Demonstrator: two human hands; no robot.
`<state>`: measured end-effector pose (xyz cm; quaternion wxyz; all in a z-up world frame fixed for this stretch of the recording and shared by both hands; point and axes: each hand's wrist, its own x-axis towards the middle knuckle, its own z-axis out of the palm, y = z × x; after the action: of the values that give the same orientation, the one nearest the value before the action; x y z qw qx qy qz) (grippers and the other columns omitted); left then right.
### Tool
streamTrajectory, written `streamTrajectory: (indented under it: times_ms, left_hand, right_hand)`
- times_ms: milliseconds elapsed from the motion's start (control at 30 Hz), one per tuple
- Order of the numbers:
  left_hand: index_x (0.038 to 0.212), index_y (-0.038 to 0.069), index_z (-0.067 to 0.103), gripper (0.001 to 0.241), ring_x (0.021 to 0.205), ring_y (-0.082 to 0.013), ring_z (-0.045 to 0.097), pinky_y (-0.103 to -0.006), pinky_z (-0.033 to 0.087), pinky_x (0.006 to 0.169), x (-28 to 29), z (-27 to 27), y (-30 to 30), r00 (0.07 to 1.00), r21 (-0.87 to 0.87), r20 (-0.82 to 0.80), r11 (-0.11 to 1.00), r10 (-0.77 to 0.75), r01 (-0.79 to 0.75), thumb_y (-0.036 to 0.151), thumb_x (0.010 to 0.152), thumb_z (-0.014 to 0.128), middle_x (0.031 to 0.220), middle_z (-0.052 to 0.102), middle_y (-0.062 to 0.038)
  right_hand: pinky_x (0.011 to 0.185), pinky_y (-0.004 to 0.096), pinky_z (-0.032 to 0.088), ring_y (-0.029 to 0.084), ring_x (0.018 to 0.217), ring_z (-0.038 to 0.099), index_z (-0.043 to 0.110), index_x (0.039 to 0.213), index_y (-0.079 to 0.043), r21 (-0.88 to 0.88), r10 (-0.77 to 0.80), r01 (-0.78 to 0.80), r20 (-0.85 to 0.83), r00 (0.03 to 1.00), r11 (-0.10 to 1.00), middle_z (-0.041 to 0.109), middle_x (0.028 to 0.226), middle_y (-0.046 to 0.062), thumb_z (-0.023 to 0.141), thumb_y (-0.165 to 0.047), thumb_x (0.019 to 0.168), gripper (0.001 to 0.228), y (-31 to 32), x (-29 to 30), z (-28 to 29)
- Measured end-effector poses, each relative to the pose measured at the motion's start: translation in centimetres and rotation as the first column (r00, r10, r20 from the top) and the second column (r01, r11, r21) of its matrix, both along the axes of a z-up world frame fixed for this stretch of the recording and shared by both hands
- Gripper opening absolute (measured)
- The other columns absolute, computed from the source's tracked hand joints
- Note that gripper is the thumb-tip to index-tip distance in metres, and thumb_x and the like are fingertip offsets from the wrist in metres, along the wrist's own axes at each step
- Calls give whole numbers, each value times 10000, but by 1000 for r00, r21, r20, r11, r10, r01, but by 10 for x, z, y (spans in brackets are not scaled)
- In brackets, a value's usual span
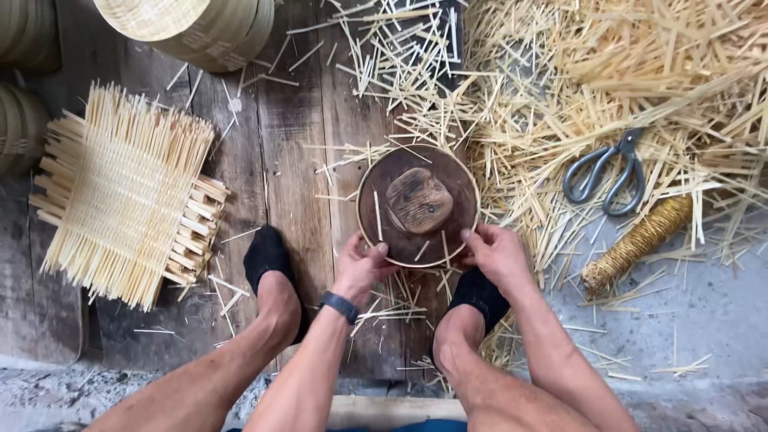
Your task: The person sits on the floor assembling woven bamboo steamer lids. They press a round woven bamboo disc over a wooden dome mold, weave thin bamboo strips through the frame, trim excess strips with scissors, and set finished lids aside with completed baskets.
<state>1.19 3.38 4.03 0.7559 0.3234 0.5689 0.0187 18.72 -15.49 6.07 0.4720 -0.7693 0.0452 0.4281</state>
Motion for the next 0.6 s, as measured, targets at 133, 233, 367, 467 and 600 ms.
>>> streamTrajectory:
  times_ms: [133,233,367,467,600]
  left_hand:
    - [1421,24,542,514,1153,-264,698,-396,568,1004,-3,50,33,882,680,16,652,-471,336,97,935,694,1279,696,-205]
    - [1419,-8,541,580,1214,-299,652,-418,524,1023,32,107,35,796,810,84,506,-599,296,181,914,755,1325,664,-256]
    - [1298,74,694,510,961,-213,782,-340,643,800,61,110,17,855,827,67,507,-515,241,471,1015,543,1093,790,-167]
    - [975,108,745,567,729,-164,748,-321,610,516,60,81,16,837,899,104,410,-537,151,584,1051,445,1142,711,-118]
    - [933,148,779,543,496,-186,609,-414,480,437,49,32,71,912,826,-285,407,-294,389,564,1013,439,582,621,-103]
  right_hand:
    - [909,419,546,299,1162,591,394,1445,45,132,113,-161,313,943,978,541,1326,245,856,-326,822,860,16,-10,50]
    - [1024,432,512,317,1270,556,282,1526,14,254,61,-175,399,915,951,480,1416,243,927,-377,716,1107,41,-14,72]
    - [968,389,584,273,1132,676,386,1414,-4,233,-37,-46,342,939,971,611,1273,185,910,-394,647,1008,51,-24,82]
    - [966,365,573,268,1103,682,431,1408,3,302,-35,-72,333,942,951,643,1234,176,877,-343,675,925,32,-14,75]
    - [965,362,576,257,1091,670,448,1414,8,559,-144,57,113,983,827,636,1203,151,830,-289,736,833,-20,-5,52]
